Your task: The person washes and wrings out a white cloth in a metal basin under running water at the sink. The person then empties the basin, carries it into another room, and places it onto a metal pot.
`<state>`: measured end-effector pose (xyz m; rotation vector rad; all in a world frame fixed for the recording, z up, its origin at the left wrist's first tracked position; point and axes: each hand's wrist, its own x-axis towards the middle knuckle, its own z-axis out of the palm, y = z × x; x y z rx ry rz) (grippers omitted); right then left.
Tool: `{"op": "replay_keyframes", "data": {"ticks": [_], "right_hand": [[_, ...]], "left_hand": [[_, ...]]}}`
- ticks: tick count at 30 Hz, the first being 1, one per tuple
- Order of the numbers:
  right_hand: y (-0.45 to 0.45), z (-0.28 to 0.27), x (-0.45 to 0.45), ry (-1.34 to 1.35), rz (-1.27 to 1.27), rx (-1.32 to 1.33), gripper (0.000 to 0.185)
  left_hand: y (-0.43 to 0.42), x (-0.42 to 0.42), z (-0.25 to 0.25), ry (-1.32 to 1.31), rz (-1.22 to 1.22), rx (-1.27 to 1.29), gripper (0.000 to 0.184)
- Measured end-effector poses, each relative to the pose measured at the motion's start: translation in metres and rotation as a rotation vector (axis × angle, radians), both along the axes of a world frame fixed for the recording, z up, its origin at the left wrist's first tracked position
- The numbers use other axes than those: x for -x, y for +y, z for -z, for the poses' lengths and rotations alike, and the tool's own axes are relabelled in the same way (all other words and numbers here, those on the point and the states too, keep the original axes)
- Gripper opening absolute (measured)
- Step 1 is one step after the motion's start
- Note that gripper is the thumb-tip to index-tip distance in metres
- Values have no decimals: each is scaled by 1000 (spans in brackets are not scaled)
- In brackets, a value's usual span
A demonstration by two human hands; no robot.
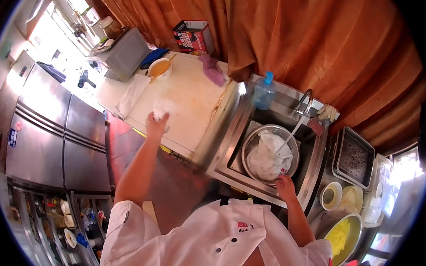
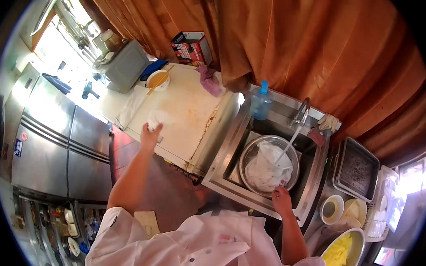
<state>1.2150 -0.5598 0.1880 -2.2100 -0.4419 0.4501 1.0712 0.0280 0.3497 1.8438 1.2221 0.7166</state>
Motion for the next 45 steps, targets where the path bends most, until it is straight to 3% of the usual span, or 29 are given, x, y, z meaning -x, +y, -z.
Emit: {"op": "replay_keyframes", "data": {"ticks": [2,5,10,16,23,27,29,31,32,34,35,37,39,40,41,43,44,45], "right_hand": [[5,-3,15,65,83,60,34],[20,-8,39,251,212,52,35],[36,-31,75,198,281,25,34],[38,-42,89,209,443,-5,26],[43,-43,54,191,346,-12,31],[75,-102,40,272,188,122,30],[102,-160,35,301,90,140,30],[128,-209,35,441,70,-241,31],[129,-206,30,445,67,-241,31],[121,-181,11,243,73,94,36],[115,-164,2,137,79,261,38],[106,-132,-11,-90,100,595,43],[105,-87,-4,-569,-92,441,49],[130,-95,6,-357,-47,326,51],[169,-131,28,-399,-155,248,48],[234,-186,63,-84,-319,-32,46],[250,-177,69,-200,-430,-212,51],[273,-212,82,39,-385,-394,58]], "left_hand": [[55,7,19,69,-92,-178,83],[115,18,37,57,-104,-163,85],[186,60,72,126,-173,-91,84],[209,104,74,89,-188,-95,83],[221,133,67,-28,-136,-26,66],[224,155,71,-232,-106,161,54],[222,168,73,-351,-109,272,53],[210,182,68,-533,-185,450,48],[200,188,60,-530,-190,448,48],[175,194,37,-792,47,711,47],[162,197,31,-791,50,711,47],[134,191,20,-901,164,1010,44],[95,160,-4,-899,180,1035,45],[73,147,-9,-890,177,1053,45],[54,141,-9,-878,183,1077,45],[18,117,-12,-744,263,1120,42],[-11,102,-22,-725,404,960,41],[-40,88,-33,-716,521,791,40]]}}
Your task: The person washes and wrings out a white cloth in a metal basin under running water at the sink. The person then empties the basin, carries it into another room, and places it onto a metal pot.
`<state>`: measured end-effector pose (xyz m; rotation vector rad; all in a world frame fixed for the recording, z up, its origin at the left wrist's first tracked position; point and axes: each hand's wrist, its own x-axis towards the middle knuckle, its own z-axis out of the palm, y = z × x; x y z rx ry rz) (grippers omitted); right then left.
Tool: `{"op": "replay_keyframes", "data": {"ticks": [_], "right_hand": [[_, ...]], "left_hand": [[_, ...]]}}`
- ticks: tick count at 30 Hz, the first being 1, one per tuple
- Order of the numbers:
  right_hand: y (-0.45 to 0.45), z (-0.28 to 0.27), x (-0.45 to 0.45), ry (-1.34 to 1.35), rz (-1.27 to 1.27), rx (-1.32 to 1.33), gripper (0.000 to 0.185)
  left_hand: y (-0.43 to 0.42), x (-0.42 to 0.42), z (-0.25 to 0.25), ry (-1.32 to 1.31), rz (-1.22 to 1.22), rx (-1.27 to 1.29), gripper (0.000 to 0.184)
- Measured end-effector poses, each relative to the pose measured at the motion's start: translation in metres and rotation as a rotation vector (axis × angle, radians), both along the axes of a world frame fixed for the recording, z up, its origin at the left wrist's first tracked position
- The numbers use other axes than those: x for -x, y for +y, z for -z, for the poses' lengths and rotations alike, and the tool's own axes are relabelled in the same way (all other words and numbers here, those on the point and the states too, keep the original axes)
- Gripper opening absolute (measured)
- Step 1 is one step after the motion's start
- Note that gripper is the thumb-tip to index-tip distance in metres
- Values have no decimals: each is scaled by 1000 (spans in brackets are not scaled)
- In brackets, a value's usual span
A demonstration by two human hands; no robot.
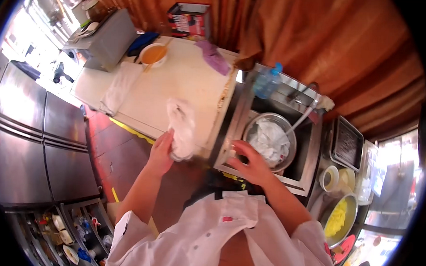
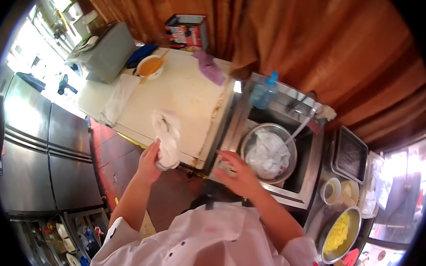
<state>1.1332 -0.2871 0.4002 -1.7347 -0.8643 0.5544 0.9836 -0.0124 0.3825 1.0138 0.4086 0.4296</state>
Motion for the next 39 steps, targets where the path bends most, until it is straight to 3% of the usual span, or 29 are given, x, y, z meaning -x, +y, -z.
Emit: {"op": "replay_keyframes", "data": {"ticks": [2,4,6,7,9,10,12,13,14,15,16,18,20,21,22,25,28,31,33,34,36,37,39], "right_hand": [[21,-27,13,251,2,-129,63],[18,-43,12,205,51,-43,57],[8,-41,3,166,71,27,53],[1,-32,-2,138,66,94,47],[-5,-15,-5,102,24,93,44],[-6,-11,-4,125,-9,85,44],[1,-12,0,-220,-234,186,49],[8,-20,9,-148,-304,178,50],[17,-24,16,-154,-336,163,50],[28,-27,23,-280,-428,36,46],[39,-31,33,-403,-516,-94,43],[62,-46,56,-416,-631,-70,32],[91,-53,90,-464,-594,-276,40],[107,-55,108,-517,-613,-282,51],[125,-57,127,-523,-642,-287,51],[188,-59,188,-480,-646,-356,48],[264,-54,245,-356,-760,-261,40],[334,-53,302,-196,-800,-347,25],[383,-60,334,265,-787,-159,18],[405,-64,349,262,-793,-160,18],[448,-74,376,151,-898,-89,18],[472,-81,382,-146,-937,-114,20],[524,-92,389,-237,-930,-107,22]], "left_hand": [[-44,-27,-23,204,54,93,42],[-78,-34,-32,253,61,9,41],[-96,-33,-38,413,24,-348,37],[-100,-28,-44,433,-3,-356,37],[-100,-12,-57,721,48,-764,35],[-102,-1,-57,757,25,-762,35],[-107,22,-59,603,-124,-519,34],[-106,35,-65,612,-160,-521,34],[-103,50,-74,539,-224,-336,34],[-100,66,-82,456,-287,-154,36],[-94,84,-90,455,-320,-155,36],[-78,119,-103,373,-345,90,40],[-64,153,-111,358,-395,140,44],[-54,171,-111,306,-423,242,45],[-43,191,-111,252,-447,345,45],[-4,254,-93,272,-448,259,48],[49,319,-83,296,-468,206,51],[106,384,-87,357,-433,116,51],[145,416,-90,265,-423,-48,51],[162,428,-93,262,-429,-50,51],[192,442,-99,369,-432,-422,53],[213,442,-96,381,-480,-520,42],[263,460,-84,384,-544,-447,36]]}}
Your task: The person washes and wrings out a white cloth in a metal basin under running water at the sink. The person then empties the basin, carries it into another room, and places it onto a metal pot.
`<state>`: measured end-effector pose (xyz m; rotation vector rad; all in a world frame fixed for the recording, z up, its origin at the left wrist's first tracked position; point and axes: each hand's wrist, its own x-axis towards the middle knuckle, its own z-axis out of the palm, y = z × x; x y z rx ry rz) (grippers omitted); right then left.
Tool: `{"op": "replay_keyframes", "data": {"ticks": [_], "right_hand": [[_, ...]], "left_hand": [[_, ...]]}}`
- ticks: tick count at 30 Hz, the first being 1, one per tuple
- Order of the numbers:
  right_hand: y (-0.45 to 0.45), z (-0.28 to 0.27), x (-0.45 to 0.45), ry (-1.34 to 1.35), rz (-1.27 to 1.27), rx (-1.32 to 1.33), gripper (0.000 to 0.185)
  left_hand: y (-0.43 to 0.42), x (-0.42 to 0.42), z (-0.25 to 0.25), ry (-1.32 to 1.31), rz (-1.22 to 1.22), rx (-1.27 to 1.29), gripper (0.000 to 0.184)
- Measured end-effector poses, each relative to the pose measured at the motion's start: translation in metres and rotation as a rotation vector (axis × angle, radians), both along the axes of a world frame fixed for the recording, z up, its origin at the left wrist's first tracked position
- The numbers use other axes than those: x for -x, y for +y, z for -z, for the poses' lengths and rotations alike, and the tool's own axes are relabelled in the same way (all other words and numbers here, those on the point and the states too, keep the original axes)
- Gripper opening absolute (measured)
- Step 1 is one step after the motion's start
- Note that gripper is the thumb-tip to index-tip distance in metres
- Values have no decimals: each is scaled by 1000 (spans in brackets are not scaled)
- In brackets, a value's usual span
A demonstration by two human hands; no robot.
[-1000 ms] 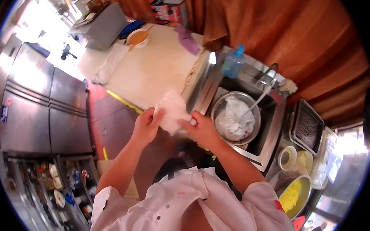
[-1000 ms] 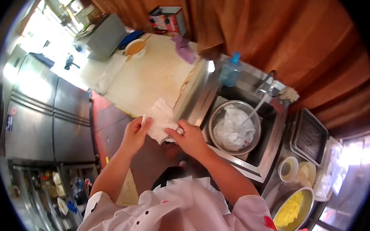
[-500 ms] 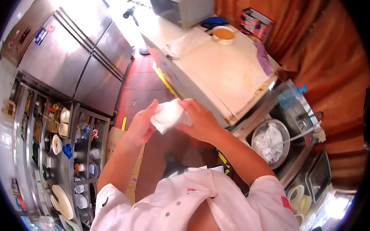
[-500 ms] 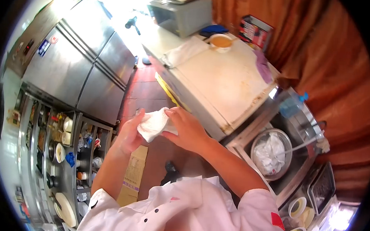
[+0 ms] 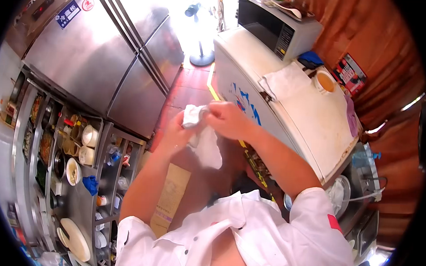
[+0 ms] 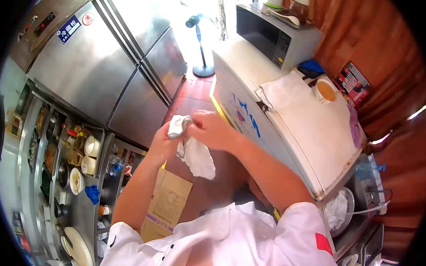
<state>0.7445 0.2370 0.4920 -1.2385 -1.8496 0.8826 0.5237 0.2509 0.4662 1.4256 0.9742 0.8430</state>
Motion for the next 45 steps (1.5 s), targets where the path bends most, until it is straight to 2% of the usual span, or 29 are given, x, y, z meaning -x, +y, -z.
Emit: {"op": "replay_keyframes", "data": {"ticks": [1,2,5,6,7,10,11,12,13,15,17,19,23,26,27,28,29,30,31,32,33,34,35,36,38,39,41,43,45], "right_hand": [[26,-2,-1,-77,19,-32,24],[54,5,-5,22,67,71,27],[138,16,-31,-96,70,12,27],[164,15,-38,-153,64,39,26],[189,17,-37,-137,47,31,26],[263,35,-25,45,164,93,27],[294,45,-18,344,191,155,32],[316,45,-12,644,214,226,37],[334,46,-10,643,209,227,37],[370,31,-10,472,117,299,35],[407,19,-19,334,134,248,38],[445,16,-35,259,239,77,39],[506,25,-65,212,366,55,35],[547,40,-69,256,367,-25,29],[559,45,-61,249,391,-39,29],[571,47,-51,236,361,-17,29],[584,45,-43,219,329,-3,30],[593,38,-29,152,313,9,30],[603,32,-12,85,297,23,31],[618,36,-3,7,258,-15,31],[633,41,5,-70,218,-41,31],[644,34,15,-112,231,3,33],[653,27,21,-152,245,49,34],[664,25,21,-144,268,26,37],[679,23,12,-143,347,71,37],[687,21,6,-134,405,129,37],[702,19,-7,-144,418,179,37],[717,27,-20,-70,432,164,37],[731,25,-36,-32,416,174,35]], "left_hand": [[26,8,7,-28,-62,58,30],[53,17,13,-88,-123,135,15],[131,59,9,-264,-186,277,12],[142,51,-9,-78,-268,163,19],[163,51,-9,-64,-286,153,19],[228,60,-15,291,-194,-175,13],[250,59,-25,291,-200,-186,13],[264,57,-40,381,-40,-42,12],[277,56,-48,467,122,107,11],[306,47,-44,398,212,132,16],[348,46,-32,367,78,7,14],[404,64,-8,150,-119,21,14],[519,98,14,-98,-465,107,19],[608,113,76,-328,-770,137,21],[634,107,96,-263,-863,221,23],[643,88,100,-235,-794,245,18],[650,79,133,-168,-595,111,26],[664,68,180,89,-433,-327,43],[648,38,135,-2,-152,-293,65],[650,20,133,44,-27,-61,82],[657,4,113,253,125,-150,90],[670,-8,112,411,161,-513,73],[695,-12,124,401,176,-523,73],[724,-22,129,337,321,-531,64],[765,-39,125,-29,652,-67,35],[769,-41,98,-31,664,-75,35],[771,-45,63,-14,762,416,25],[797,-58,85,77,826,349,20],[819,-77,87,194,661,158,23]]}}
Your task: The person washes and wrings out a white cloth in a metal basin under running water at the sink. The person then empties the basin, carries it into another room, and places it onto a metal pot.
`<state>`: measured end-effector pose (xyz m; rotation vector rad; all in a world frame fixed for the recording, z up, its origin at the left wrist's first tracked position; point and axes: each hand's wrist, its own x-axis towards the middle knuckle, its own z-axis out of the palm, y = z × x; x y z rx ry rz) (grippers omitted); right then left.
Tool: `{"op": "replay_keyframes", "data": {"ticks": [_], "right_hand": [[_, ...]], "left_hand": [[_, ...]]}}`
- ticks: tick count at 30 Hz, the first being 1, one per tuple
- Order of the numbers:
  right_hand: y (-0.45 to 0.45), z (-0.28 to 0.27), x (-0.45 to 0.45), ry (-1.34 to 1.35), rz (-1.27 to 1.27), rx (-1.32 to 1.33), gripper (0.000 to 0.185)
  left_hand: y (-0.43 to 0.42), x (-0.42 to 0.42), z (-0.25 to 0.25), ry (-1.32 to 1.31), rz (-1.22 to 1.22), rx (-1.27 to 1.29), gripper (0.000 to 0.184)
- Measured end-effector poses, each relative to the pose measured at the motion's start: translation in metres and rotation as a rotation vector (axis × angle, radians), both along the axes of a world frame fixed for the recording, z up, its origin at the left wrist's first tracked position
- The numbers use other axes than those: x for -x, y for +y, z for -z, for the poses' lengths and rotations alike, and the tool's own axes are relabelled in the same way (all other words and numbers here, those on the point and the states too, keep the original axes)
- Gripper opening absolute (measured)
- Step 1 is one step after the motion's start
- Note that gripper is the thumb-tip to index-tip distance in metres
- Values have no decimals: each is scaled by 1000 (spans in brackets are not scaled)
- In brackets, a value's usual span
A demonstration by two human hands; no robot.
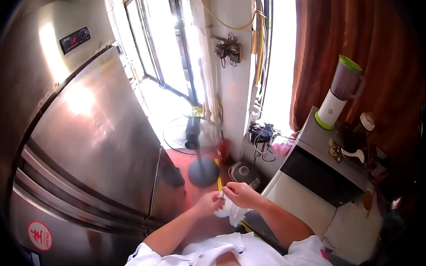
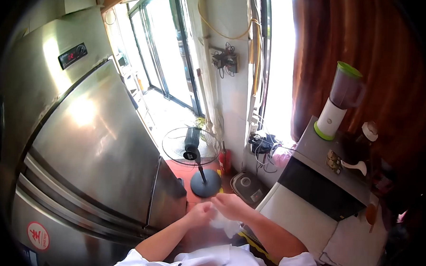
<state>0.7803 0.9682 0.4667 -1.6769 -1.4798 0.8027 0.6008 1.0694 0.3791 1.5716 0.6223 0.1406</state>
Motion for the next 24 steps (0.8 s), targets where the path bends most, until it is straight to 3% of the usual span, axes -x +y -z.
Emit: {"op": "replay_keyframes", "data": {"ticks": [1,2,4,5,9,10,12,14,15,18,22,24], "right_hand": [[5,-1,-8,30,9,4,35],[9,-1,-15,61,18,12,34],[23,-8,-34,31,-2,63,27],[28,-18,-42,67,22,-7,26],[59,-47,-73,253,116,-240,22],[68,-53,-81,261,120,-305,20],[81,-81,-94,210,176,-401,16],[99,-99,-108,190,249,-486,16],[109,-106,-115,206,280,-483,16],[146,-128,-135,180,387,-549,21],[210,-142,-159,220,439,-436,31],[254,-135,-174,254,465,-418,40]], "left_hand": [[12,-7,0,-32,-142,51,24],[33,-14,11,-63,-160,-205,25],[64,-26,-21,-149,-257,-685,25],[78,-35,-45,-122,-276,-739,26],[117,-73,-108,-101,-274,-819,29],[122,-82,-124,-74,-257,-700,29],[144,-110,-128,-291,-285,-693,24],[163,-134,-152,-326,-309,-857,23],[179,-148,-155,-391,-310,-878,25],[219,-194,-187,-521,-376,-1292,27],[302,-242,-194,-560,-438,-1152,30],[350,-259,-192,-531,-402,-1292,24]]}}
